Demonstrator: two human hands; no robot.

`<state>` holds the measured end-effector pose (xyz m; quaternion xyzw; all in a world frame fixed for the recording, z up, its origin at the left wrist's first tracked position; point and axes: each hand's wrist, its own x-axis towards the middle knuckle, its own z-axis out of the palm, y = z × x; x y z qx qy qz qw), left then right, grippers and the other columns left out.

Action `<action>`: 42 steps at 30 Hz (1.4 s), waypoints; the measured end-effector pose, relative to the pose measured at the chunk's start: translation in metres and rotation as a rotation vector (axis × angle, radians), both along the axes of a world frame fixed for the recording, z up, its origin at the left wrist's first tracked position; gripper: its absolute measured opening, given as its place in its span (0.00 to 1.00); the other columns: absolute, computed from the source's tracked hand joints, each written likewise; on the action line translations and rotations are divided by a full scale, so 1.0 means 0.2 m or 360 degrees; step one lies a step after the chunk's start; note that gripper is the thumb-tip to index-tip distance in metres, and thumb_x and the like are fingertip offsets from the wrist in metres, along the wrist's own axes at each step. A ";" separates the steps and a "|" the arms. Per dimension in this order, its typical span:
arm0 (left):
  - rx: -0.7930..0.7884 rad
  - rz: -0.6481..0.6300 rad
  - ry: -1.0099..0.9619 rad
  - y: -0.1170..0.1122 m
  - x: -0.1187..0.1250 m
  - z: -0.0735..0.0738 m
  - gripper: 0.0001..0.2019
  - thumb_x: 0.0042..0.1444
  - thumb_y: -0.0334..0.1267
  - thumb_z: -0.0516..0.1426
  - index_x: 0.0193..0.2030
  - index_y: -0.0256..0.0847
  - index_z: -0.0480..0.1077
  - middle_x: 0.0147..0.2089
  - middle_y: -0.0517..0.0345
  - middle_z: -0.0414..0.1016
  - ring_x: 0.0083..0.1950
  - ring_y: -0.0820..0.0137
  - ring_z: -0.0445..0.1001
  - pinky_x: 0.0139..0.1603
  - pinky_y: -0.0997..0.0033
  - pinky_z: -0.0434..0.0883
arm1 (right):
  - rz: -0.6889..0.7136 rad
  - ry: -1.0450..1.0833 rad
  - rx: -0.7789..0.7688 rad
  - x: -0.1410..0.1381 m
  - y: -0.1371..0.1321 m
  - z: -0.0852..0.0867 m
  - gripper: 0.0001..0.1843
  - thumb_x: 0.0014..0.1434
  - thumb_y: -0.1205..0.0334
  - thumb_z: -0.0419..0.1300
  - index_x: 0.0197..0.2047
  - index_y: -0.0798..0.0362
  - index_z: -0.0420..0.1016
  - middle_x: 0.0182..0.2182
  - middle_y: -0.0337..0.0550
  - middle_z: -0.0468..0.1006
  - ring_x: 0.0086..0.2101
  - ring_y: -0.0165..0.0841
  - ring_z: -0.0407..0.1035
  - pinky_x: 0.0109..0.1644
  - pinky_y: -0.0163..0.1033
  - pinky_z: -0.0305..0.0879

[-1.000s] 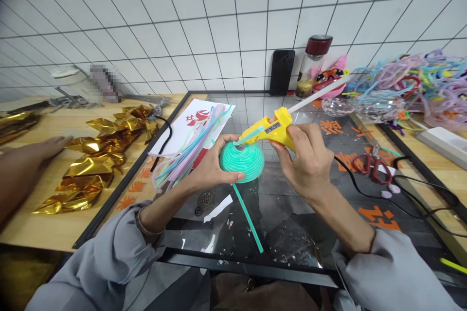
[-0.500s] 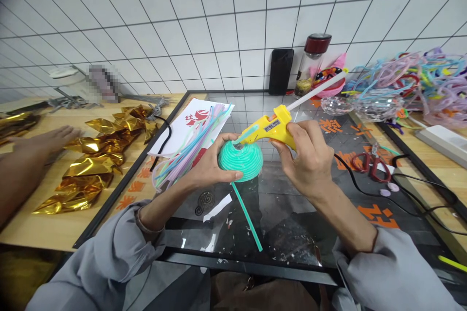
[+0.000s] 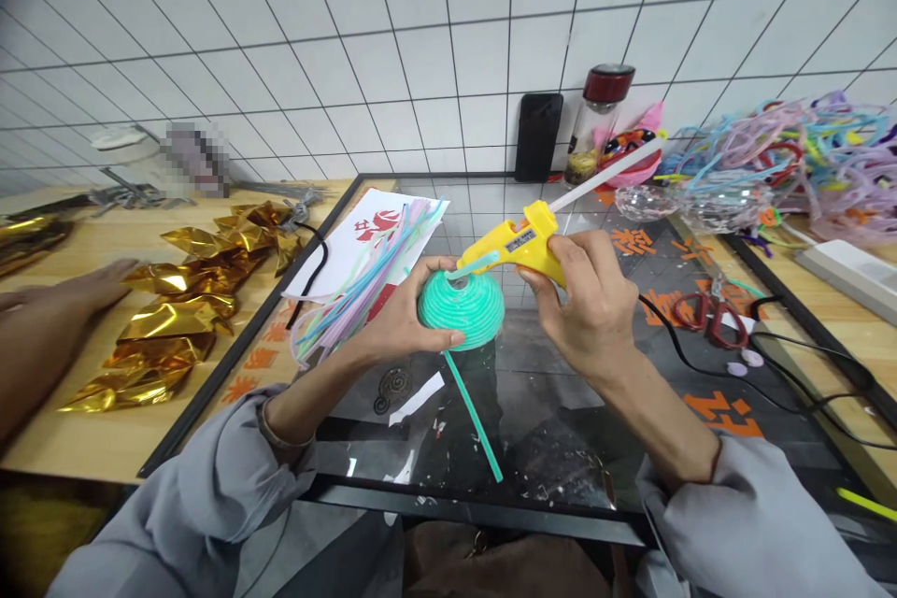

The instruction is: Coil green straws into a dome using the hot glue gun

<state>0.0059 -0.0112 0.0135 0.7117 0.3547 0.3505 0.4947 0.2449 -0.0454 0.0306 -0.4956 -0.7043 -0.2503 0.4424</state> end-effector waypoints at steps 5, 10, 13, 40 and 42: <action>0.0034 -0.0011 0.0035 0.00 0.00 0.01 0.39 0.37 0.42 0.71 0.56 0.44 0.59 0.61 0.48 0.68 0.60 0.54 0.69 0.61 0.53 0.69 | 0.0024 -0.0011 -0.0013 0.01 0.00 0.02 0.09 0.63 0.55 0.63 0.44 0.50 0.74 0.35 0.47 0.77 0.35 0.40 0.73 0.34 0.43 0.70; 0.0031 -0.0024 0.0045 0.00 0.00 0.01 0.39 0.38 0.42 0.71 0.56 0.43 0.59 0.61 0.47 0.66 0.60 0.54 0.69 0.62 0.52 0.68 | 0.0084 -0.0070 -0.0017 0.03 0.00 0.05 0.08 0.63 0.58 0.64 0.44 0.49 0.73 0.34 0.46 0.77 0.34 0.39 0.73 0.34 0.43 0.71; 0.0023 -0.0036 0.0022 0.00 0.00 0.01 0.39 0.37 0.42 0.71 0.56 0.44 0.59 0.62 0.47 0.66 0.61 0.53 0.68 0.62 0.52 0.68 | 0.0149 -0.0097 -0.0025 0.04 0.00 0.07 0.08 0.63 0.59 0.64 0.45 0.49 0.73 0.36 0.47 0.77 0.34 0.39 0.74 0.34 0.43 0.71; 0.0085 -0.0067 0.0045 0.02 0.00 -0.02 0.39 0.37 0.43 0.71 0.56 0.44 0.59 0.62 0.47 0.67 0.59 0.54 0.70 0.60 0.53 0.70 | 0.0099 -0.0058 -0.0001 0.03 0.00 0.04 0.06 0.64 0.60 0.60 0.43 0.51 0.72 0.34 0.46 0.75 0.34 0.37 0.72 0.34 0.42 0.70; 0.0079 -0.0072 0.0041 0.02 0.00 -0.03 0.40 0.37 0.43 0.71 0.56 0.44 0.59 0.62 0.46 0.66 0.60 0.54 0.69 0.59 0.53 0.71 | 0.0089 -0.0047 -0.0027 0.03 0.00 0.04 0.06 0.65 0.59 0.59 0.43 0.51 0.72 0.34 0.46 0.75 0.34 0.38 0.71 0.35 0.42 0.70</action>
